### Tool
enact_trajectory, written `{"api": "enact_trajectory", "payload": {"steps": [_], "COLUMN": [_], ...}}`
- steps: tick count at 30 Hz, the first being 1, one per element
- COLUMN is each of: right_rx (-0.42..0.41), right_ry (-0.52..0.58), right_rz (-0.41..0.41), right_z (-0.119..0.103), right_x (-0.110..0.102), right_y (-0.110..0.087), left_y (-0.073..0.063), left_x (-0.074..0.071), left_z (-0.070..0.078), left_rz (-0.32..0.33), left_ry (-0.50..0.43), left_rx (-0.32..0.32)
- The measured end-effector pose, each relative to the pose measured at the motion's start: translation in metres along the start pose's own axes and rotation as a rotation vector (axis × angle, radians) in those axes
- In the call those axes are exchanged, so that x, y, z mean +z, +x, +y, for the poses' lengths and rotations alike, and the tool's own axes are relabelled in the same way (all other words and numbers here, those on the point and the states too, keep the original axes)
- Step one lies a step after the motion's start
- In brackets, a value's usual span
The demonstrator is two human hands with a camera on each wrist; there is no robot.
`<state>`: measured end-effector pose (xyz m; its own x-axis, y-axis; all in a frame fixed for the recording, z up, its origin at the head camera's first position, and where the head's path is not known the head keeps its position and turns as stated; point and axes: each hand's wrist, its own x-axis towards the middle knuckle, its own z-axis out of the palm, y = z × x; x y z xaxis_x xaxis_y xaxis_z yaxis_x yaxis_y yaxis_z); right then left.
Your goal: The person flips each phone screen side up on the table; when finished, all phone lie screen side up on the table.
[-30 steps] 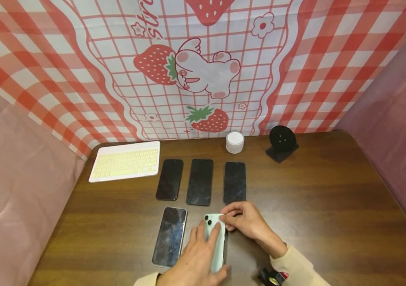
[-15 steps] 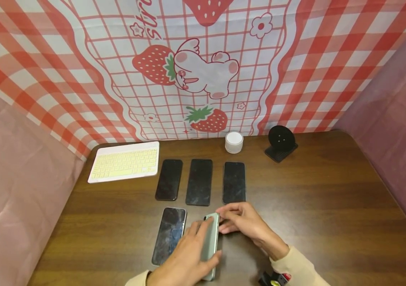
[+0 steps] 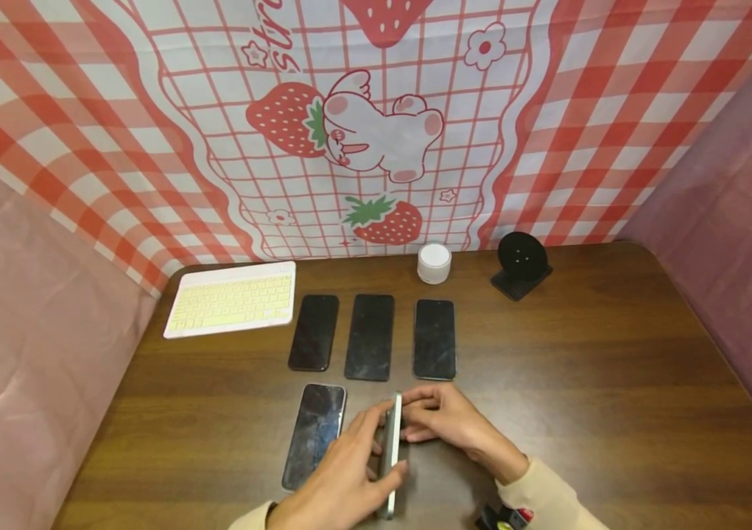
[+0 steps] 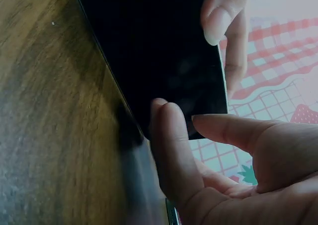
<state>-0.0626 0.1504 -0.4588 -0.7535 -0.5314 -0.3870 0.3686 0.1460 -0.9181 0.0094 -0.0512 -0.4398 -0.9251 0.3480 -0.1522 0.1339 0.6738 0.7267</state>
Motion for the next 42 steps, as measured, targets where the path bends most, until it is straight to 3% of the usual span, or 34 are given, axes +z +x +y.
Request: {"api": "enact_trajectory", "payload": {"steps": [7, 16, 23, 32, 42], "right_rx": [0.006, -0.004, -0.049, -0.097, -0.094], "right_ry": [-0.046, -0.162, -0.267, -0.426, -0.378], "right_rz": [0.024, 0.152, 0.254, 0.346, 0.349], "right_z": [0.004, 0.007, 0.008, 0.009, 0.010], "right_x": [-0.002, -0.001, -0.002, 0.000, 0.001], "right_y": [-0.001, -0.002, -0.003, -0.008, -0.008], "left_y": [0.000, 0.003, 0.008, 0.008, 0.010], "left_x": [-0.005, -0.010, -0.012, -0.011, -0.011], "left_z": [-0.004, -0.011, -0.018, -0.022, -0.022], "left_rz": [-0.018, 0.003, 0.047, 0.086, 0.114], "left_ry": [-0.282, -0.397, -0.377, -0.308, -0.150], "left_rx": [0.049, 0.081, 0.088, 0.027, 0.027]}}
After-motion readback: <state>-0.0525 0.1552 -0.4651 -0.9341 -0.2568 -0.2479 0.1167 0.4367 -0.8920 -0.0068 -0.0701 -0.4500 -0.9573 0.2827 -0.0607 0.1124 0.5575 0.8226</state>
